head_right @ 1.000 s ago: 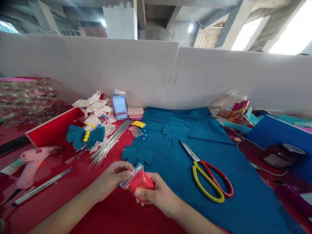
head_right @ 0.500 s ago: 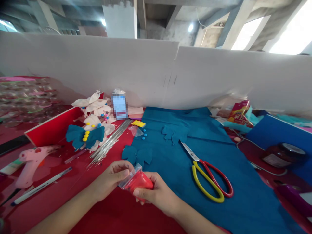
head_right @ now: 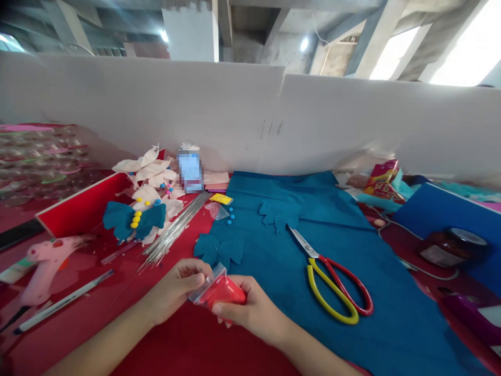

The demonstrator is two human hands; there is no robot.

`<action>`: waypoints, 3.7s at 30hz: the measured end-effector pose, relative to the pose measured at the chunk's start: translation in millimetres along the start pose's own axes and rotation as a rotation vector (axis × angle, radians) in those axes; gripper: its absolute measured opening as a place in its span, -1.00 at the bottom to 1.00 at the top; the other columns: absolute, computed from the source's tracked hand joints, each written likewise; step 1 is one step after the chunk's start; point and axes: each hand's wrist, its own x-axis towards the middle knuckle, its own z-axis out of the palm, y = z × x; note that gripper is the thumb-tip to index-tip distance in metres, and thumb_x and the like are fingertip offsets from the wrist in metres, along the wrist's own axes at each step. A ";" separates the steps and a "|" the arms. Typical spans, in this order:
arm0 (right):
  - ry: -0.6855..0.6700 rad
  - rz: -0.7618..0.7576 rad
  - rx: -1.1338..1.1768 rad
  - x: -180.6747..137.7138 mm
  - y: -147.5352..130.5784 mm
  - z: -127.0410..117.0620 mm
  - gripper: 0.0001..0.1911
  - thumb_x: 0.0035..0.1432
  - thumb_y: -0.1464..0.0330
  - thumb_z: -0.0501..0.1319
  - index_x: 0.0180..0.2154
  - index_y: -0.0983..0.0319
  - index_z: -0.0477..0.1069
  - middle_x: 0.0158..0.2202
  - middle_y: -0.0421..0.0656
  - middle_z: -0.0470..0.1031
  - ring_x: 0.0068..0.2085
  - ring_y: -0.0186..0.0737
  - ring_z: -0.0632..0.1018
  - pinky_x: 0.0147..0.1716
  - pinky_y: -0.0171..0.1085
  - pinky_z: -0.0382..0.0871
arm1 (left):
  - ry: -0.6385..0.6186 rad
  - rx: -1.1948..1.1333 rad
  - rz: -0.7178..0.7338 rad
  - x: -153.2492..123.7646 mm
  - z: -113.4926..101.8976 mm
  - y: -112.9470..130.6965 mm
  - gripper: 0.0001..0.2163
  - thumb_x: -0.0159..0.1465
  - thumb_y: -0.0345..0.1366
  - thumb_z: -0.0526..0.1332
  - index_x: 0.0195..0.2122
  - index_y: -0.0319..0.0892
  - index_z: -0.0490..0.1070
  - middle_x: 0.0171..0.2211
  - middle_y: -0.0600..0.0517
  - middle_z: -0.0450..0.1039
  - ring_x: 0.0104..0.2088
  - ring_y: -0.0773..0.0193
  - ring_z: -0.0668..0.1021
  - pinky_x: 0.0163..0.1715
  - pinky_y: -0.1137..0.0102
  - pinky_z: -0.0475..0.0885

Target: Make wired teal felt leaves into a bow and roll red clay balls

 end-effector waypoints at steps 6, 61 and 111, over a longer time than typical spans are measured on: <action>-0.014 0.005 0.006 -1.8 -0.5 1.9 -0.60 -0.11 0.13 0.40 -0.34 0.28 0.40 -0.53 -0.26 0.39 -0.54 -0.46 0.34 -0.53 -0.43 0.21 | 0.011 0.029 -0.004 0.1 0.0 -0.7 -0.69 0.01 -0.02 0.37 -0.48 -0.20 0.50 -0.61 0.16 0.31 -0.59 0.48 0.28 -0.54 0.53 0.19; 0.241 -0.835 -1.311 -19.1 0.5 4.8 -0.74 0.23 0.51 0.00 -0.50 0.21 0.22 -0.60 -0.21 0.29 -0.58 -0.36 0.25 -0.58 -0.34 0.13 | -0.006 1.189 0.740 -22.5 33.1 -12.8 -0.82 0.24 -0.53 -0.03 -0.47 -0.15 0.12 -0.49 0.04 0.26 -0.46 0.34 0.34 -0.50 0.48 0.25; 0.019 -0.785 -1.089 -6.7 -10.6 -7.9 -0.75 0.24 0.51 -0.01 -0.50 0.22 0.16 -0.53 -0.18 0.25 -0.44 -0.29 0.23 -0.46 -0.30 0.15 | -0.028 0.982 0.372 -23.8 33.7 -6.8 -0.79 0.26 -0.39 0.01 -0.53 -0.17 0.10 -0.58 0.09 0.16 -0.59 0.41 0.23 -0.61 0.43 0.01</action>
